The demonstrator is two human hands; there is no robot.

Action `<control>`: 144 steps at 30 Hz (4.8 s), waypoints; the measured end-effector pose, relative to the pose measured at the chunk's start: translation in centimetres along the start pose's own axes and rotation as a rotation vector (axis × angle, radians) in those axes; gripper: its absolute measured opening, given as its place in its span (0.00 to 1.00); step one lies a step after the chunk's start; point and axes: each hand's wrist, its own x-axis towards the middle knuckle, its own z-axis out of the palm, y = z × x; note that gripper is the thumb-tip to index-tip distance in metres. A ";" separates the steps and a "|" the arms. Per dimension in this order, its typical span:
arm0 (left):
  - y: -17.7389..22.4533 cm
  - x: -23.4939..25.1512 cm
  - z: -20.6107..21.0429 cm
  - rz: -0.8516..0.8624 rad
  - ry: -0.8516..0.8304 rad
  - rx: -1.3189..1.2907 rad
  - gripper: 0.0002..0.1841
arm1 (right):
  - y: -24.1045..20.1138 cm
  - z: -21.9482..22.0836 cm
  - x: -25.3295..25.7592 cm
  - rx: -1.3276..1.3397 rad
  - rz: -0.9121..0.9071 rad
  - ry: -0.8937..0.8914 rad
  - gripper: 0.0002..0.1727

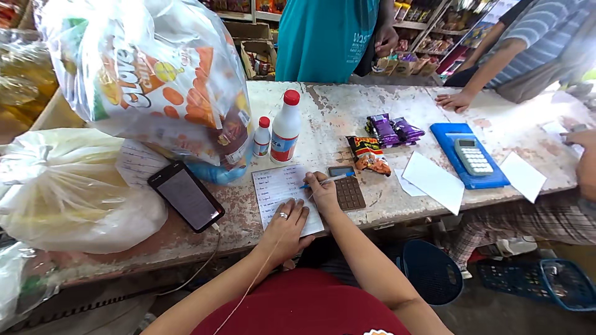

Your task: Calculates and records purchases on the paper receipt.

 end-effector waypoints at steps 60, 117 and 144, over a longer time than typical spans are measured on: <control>-0.3 -0.1 0.7 0.067 0.122 0.040 0.35 | -0.4 0.6 0.0 -0.341 0.005 -0.060 0.20; -13.5 -15.9 -5.5 -0.566 0.632 -0.090 0.15 | 1.1 -3.0 -3.7 -0.477 -0.194 0.053 0.15; -13.7 -16.1 -5.0 -0.593 0.698 -0.042 0.17 | 0.5 -2.3 -4.1 -0.517 -0.096 0.081 0.13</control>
